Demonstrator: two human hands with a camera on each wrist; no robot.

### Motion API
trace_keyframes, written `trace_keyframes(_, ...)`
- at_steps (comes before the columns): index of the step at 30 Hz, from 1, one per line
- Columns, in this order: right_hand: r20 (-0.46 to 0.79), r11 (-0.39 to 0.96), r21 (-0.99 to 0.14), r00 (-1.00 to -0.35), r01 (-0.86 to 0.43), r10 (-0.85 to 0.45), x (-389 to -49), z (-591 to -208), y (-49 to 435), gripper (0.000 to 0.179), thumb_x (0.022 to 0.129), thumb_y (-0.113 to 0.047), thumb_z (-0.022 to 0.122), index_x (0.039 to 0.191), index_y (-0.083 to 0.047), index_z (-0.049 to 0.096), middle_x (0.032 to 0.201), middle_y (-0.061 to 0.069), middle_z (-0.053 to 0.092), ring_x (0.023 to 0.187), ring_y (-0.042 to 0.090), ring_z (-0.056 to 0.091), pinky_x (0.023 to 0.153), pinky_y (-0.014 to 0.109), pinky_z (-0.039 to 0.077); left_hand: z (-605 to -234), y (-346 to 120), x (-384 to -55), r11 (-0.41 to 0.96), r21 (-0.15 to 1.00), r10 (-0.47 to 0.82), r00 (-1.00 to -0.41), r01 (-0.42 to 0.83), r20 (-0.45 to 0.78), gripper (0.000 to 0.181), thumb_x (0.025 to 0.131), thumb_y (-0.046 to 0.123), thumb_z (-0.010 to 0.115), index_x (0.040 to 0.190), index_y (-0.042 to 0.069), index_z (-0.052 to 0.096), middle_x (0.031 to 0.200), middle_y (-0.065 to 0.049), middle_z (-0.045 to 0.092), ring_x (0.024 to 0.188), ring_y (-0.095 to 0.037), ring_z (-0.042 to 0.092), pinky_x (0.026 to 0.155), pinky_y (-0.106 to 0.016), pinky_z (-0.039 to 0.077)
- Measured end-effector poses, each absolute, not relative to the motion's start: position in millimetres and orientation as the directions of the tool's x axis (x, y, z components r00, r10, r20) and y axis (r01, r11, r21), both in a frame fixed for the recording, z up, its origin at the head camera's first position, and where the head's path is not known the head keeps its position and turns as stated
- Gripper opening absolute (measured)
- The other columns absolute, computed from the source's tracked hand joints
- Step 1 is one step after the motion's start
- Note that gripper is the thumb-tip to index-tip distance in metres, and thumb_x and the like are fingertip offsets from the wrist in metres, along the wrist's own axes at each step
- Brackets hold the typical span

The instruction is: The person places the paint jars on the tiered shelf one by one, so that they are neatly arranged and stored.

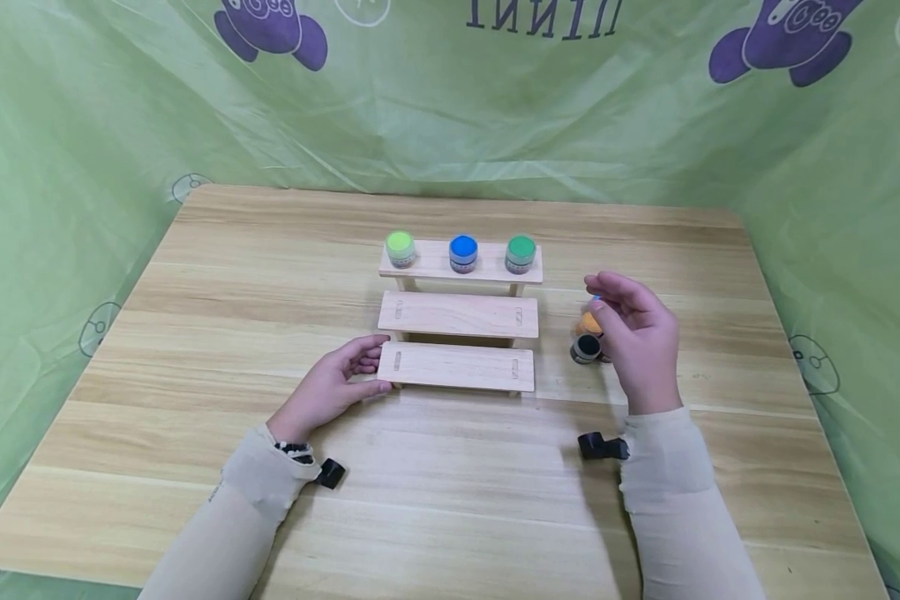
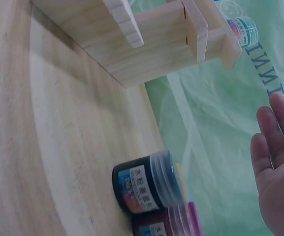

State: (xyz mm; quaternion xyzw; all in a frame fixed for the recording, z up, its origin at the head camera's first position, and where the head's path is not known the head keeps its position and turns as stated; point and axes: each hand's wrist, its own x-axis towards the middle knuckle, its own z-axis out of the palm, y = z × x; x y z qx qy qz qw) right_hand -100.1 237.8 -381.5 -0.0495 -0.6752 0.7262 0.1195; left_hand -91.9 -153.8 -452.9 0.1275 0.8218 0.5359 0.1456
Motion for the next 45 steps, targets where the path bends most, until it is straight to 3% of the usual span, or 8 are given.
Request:
trace_keyframes(9,0.089,-0.017,-0.995,-0.968,-0.096,0.234,-93.9,-390.4,246.9,0.032,0.095,-0.002,0.066,0.127,-0.001,0.066,0.121,0.008,0.069,0.103,0.022,0.063,0.064,0.017,0.057,-452.3,-153.1,-91.6,0.395,0.917,0.368,-0.924,0.057,-0.101,0.070,0.082,0.018,0.085,0.143,0.010,0.053,0.121,-0.009,0.065,0.109,-0.024,0.062,0.101,-0.042,0.050)
trace_keyframes(26,0.082,-0.071,-0.992,-0.959,-0.104,0.272,-86.1,-405.8,262.2,0.034,0.091,0.007,0.068,0.124,0.009,0.062,0.115,0.010,0.070,0.104,0.022,0.064,0.078,0.019,0.058,-453.2,-152.5,-92.1,0.396,0.916,0.366,-0.925,0.058,-0.100,0.069,0.082,0.019,0.085,0.143,0.011,0.054,0.120,-0.008,0.065,0.109,-0.024,0.062,0.100,-0.042,0.050)
trace_keyframes(45,0.010,-0.027,-0.999,-0.953,-0.019,0.304,-85.7,-419.5,271.6,0.034,0.088,0.006,0.072,0.121,0.009,0.064,0.107,0.004,0.074,0.098,0.015,0.068,0.079,0.016,0.056,-453.9,-153.5,-91.5,0.398,0.916,0.363,-0.926,0.059,-0.099,0.070,0.081,0.019,0.085,0.143,0.011,0.053,0.120,-0.008,0.065,0.109,-0.023,0.062,0.100,-0.042,0.050)
